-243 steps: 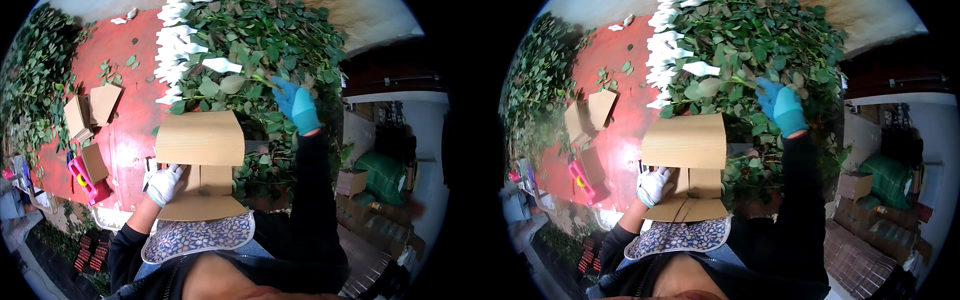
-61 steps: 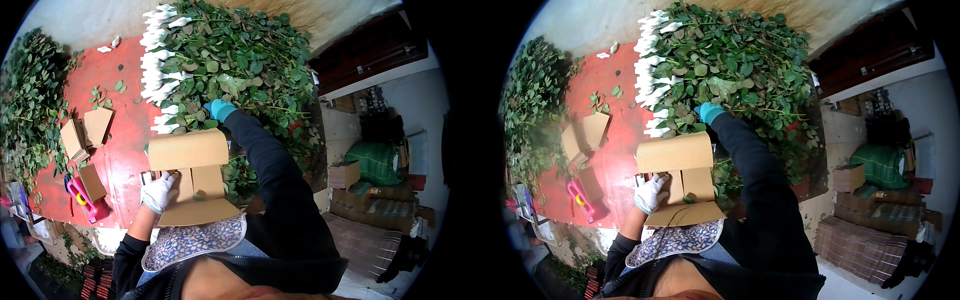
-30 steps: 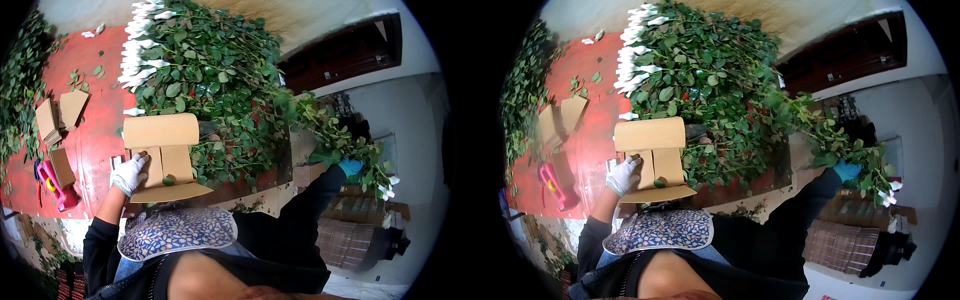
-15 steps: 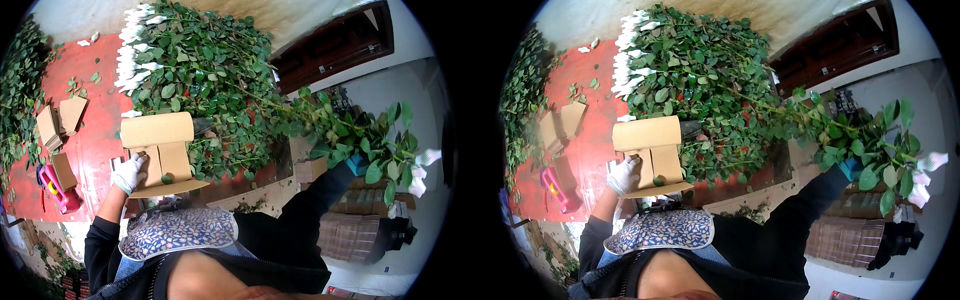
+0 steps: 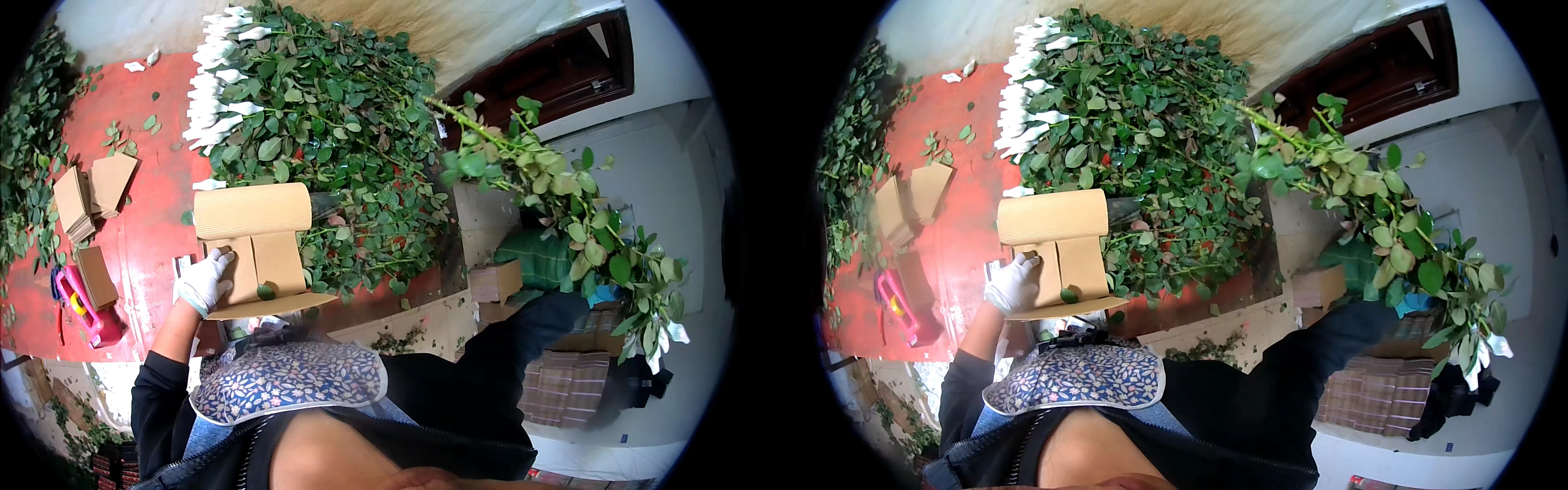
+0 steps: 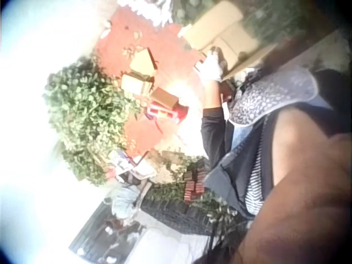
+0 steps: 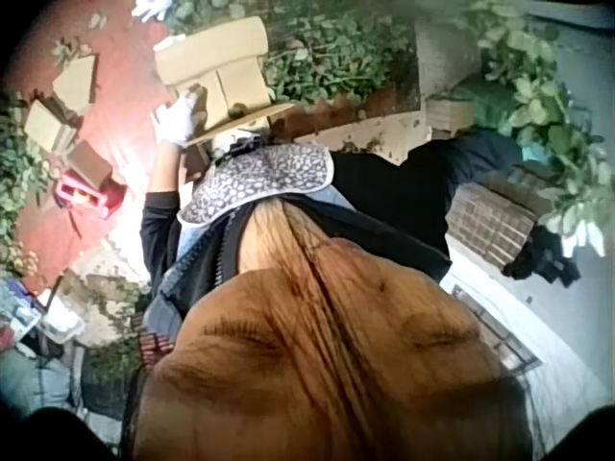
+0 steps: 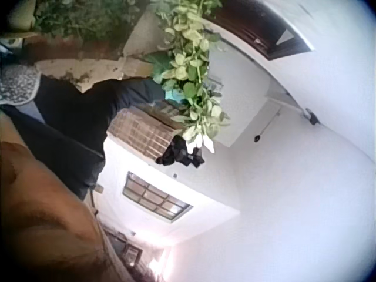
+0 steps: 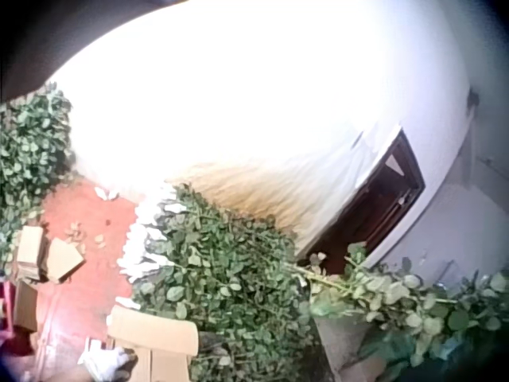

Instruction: The person packs bunches of white and pink roses into cardboard boxes, using a stapler to secure the cardboard liners and packaging.

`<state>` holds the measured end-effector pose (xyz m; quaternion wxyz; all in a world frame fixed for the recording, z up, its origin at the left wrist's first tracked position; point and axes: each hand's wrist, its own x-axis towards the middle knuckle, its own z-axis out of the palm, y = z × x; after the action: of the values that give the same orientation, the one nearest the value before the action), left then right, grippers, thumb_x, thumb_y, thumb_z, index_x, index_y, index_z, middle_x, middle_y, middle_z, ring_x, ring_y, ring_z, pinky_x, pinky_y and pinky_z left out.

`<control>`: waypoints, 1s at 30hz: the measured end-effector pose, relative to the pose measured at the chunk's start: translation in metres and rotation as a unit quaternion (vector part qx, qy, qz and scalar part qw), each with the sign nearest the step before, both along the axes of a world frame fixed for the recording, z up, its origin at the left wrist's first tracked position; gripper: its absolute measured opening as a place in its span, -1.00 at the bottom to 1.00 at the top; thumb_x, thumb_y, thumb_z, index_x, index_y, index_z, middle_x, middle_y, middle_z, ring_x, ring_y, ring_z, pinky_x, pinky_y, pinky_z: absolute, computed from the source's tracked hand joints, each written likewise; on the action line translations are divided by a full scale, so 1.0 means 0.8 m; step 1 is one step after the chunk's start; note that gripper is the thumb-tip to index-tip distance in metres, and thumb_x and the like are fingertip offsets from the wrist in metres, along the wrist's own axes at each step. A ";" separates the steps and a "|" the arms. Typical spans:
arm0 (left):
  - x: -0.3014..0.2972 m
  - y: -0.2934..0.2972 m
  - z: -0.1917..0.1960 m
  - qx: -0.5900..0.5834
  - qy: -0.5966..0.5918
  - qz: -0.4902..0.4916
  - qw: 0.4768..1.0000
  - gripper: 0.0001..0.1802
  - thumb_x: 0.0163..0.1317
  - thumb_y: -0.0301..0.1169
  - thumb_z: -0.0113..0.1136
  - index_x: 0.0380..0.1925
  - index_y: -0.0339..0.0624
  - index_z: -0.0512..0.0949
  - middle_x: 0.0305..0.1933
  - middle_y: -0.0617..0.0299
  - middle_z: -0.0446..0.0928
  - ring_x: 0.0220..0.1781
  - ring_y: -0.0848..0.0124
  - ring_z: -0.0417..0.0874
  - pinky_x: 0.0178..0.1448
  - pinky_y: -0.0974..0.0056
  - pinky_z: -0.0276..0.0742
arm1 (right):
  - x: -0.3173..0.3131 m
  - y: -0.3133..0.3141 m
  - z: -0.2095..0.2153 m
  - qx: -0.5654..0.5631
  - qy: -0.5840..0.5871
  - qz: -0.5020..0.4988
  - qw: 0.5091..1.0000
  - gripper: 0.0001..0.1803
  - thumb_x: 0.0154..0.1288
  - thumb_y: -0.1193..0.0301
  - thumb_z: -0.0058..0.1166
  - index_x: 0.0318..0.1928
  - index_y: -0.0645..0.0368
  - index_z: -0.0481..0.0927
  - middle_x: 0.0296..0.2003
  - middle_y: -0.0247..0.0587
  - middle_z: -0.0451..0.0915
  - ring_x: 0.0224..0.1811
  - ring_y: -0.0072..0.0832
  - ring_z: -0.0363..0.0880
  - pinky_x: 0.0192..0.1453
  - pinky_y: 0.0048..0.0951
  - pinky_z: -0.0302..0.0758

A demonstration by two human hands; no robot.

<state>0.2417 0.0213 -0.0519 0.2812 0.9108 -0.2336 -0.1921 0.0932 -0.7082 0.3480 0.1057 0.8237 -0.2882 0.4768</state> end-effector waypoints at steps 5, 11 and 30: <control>0.001 0.004 0.014 0.031 0.012 -0.011 0.999 -0.31 0.00 -0.36 0.31 0.22 -0.08 0.36 0.27 0.13 0.35 0.15 0.06 0.51 0.15 0.12 0.50 | 0.088 0.076 0.001 0.070 0.020 0.183 0.980 -0.68 0.20 0.32 0.15 -0.10 0.27 0.59 -0.14 -0.06 0.61 -0.19 -0.26 0.58 0.00 -0.25 0.54; -0.003 0.005 0.019 0.031 0.006 -0.014 0.999 -0.32 0.02 -0.34 0.29 0.22 -0.07 0.36 0.22 0.14 0.35 0.12 0.07 0.52 0.16 0.10 0.49 | 0.251 0.177 -0.056 0.166 0.114 0.375 0.905 -0.68 0.23 0.35 0.13 -0.06 0.26 0.58 -0.12 -0.09 0.61 -0.18 -0.30 0.58 0.00 -0.27 0.53; -0.002 0.011 -0.022 0.047 -0.050 -0.046 0.997 -0.30 0.08 -0.32 0.25 0.29 -0.05 0.33 0.35 0.17 0.30 0.05 0.16 0.62 0.10 0.04 0.47 | 0.506 0.256 -0.175 0.268 0.153 0.584 0.751 -0.67 0.35 0.44 0.04 0.09 0.23 0.53 -0.05 -0.19 0.60 -0.16 -0.41 0.58 0.01 -0.33 0.52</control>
<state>0.2404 0.0297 -0.0691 0.2166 0.9198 -0.2796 -0.1697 0.4981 -0.5030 0.2084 -0.3755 0.8881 0.1526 0.2169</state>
